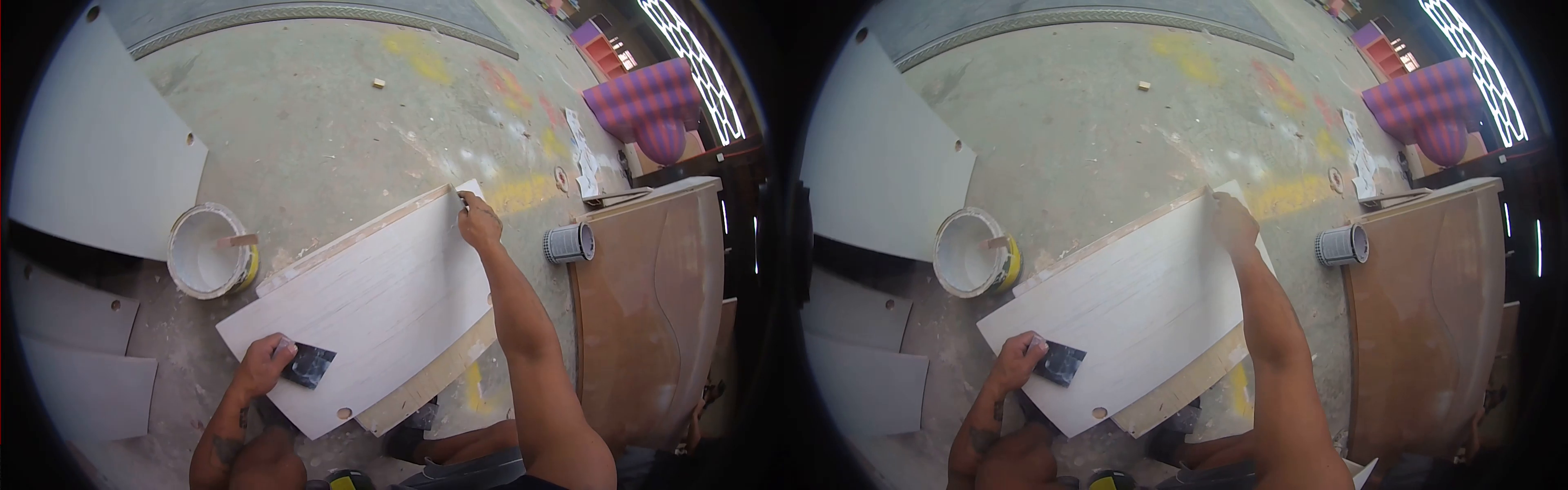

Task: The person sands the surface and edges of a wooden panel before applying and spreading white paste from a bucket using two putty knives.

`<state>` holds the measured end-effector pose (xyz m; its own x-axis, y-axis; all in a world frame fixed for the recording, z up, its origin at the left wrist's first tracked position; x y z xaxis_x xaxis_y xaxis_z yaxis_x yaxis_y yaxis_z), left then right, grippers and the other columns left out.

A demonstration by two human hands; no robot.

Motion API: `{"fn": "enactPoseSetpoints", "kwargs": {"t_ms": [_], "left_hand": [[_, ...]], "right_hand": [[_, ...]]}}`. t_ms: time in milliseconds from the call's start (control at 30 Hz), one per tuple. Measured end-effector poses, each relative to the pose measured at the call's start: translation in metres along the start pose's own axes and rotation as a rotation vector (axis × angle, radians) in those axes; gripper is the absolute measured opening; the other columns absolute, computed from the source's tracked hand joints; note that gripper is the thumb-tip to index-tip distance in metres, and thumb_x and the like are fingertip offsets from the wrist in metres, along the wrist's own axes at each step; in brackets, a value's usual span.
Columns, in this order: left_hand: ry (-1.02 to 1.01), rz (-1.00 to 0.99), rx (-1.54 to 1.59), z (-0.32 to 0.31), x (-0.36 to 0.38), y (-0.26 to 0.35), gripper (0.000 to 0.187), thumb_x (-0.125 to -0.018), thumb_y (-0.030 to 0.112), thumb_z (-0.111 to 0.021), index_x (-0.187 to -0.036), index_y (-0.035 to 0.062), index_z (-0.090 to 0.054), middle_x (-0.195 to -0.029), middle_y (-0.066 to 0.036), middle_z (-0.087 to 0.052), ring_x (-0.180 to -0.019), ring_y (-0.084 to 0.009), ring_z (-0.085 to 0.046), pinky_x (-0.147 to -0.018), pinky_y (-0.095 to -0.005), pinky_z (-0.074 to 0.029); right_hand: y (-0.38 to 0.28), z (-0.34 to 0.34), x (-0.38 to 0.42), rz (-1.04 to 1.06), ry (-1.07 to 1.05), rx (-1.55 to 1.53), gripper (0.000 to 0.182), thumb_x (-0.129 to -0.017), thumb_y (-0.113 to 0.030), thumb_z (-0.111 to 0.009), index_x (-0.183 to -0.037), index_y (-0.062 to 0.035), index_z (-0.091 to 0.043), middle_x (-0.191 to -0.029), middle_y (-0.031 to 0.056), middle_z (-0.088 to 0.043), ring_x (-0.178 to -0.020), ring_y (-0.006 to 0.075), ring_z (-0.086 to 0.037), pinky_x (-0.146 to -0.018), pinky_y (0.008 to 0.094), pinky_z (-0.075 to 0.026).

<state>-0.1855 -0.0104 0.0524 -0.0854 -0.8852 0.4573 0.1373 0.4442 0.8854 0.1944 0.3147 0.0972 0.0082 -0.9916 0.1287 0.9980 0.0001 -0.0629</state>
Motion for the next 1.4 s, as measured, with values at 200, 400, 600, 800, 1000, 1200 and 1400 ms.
{"fn": "enactPoseSetpoints", "kwargs": {"t_ms": [200,400,600,800,1000,1200,1400], "left_hand": [[0.148,-0.022,0.09,0.004,0.025,-0.011,0.025,-0.101,0.022,-0.061,-0.09,0.0002,-0.064,-0.076,0.0,-0.06,-0.074,-0.0081,-0.05,-0.068,-0.0296,-0.045],[0.489,-0.038,0.391,0.032,0.067,-0.058,0.018,-0.102,0.018,-0.059,-0.09,0.0053,-0.064,-0.077,0.009,-0.052,-0.07,-0.0015,-0.043,-0.061,-0.0238,-0.037],[0.692,-0.066,0.586,0.046,0.076,-0.085,0.016,-0.103,0.016,-0.058,-0.092,0.0061,-0.064,-0.08,0.01,-0.053,-0.071,-0.0008,-0.045,-0.062,-0.0223,-0.036],[0.657,-0.098,0.651,0.046,0.074,-0.076,0.016,-0.104,0.017,-0.057,-0.094,0.0068,-0.064,-0.081,0.01,-0.053,-0.071,-0.0007,-0.044,-0.062,-0.0208,-0.035],[0.73,-0.124,0.728,0.044,0.08,-0.065,0.016,-0.104,0.018,-0.058,-0.094,0.0081,-0.064,-0.081,0.01,-0.053,-0.072,-0.0011,-0.046,-0.064,-0.0204,-0.037],[0.669,-0.22,0.802,0.036,0.115,-0.023,0.011,-0.102,0.017,-0.06,-0.103,0.006,-0.063,-0.087,0.005,-0.058,-0.077,-0.0047,-0.051,-0.07,-0.0236,-0.043],[0.284,-0.373,1.015,0.016,0.143,0.091,0.017,-0.103,0.014,-0.055,-0.115,0.0033,-0.06,-0.102,-0.005,-0.067,-0.095,-0.0152,-0.067,-0.087,-0.0319,-0.055]], "right_hand": [[-0.065,0.01,0.055,0.039,-0.066,-0.007,0.043,-0.094,-0.02,-0.054,-0.137,-0.0219,-0.058,-0.132,0.0073,-0.066,-0.121,0.0309,-0.063,-0.1,0.0471,-0.05],[-0.105,-0.023,0.112,0.155,0.034,-0.048,0.045,-0.091,-0.016,-0.058,-0.136,-0.0214,-0.059,-0.127,0.0077,-0.066,-0.113,0.0326,-0.066,-0.094,0.049,-0.053],[-0.158,-0.045,0.168,0.258,0.089,-0.059,0.045,-0.088,-0.016,-0.062,-0.133,-0.0189,-0.06,-0.115,0.0083,-0.066,-0.103,0.0325,-0.066,-0.084,0.0499,-0.055],[-0.214,-0.055,0.229,0.323,-0.017,-0.09,0.05,-0.087,-0.014,-0.065,-0.136,-0.0179,-0.057,-0.122,0.0092,-0.065,-0.106,0.0335,-0.066,-0.085,0.0501,-0.056],[-0.245,-0.053,0.311,0.675,-0.263,-0.127,0.046,-0.089,-0.006,-0.06,-0.134,-0.0175,-0.06,-0.122,0.011,-0.069,-0.105,0.0358,-0.068,-0.086,0.0465,-0.056],[-0.208,0.044,0.298,0.701,-0.22,-0.811,0.045,-0.096,0.004,-0.055,-0.14,-0.0049,-0.058,-0.127,0.017,-0.068,-0.116,0.0276,-0.066,-0.102,0.0351,-0.05],[-0.188,0.159,0.362,0.969,0.076,-1.008,0.047,-0.093,0.012,-0.052,-0.138,0.0,-0.057,-0.124,0.0188,-0.066,-0.116,0.0246,-0.063,-0.103,0.0332,-0.046]]}}
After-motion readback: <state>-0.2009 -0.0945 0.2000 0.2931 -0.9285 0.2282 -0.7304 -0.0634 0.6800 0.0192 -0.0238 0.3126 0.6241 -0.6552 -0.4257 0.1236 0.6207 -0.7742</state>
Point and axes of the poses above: each hand's wrist, its own x-axis away from the middle knuckle, its own z-axis out of the back of the hand, y = z × x, the point moved 1 cm from there along -x, towards the middle knuckle
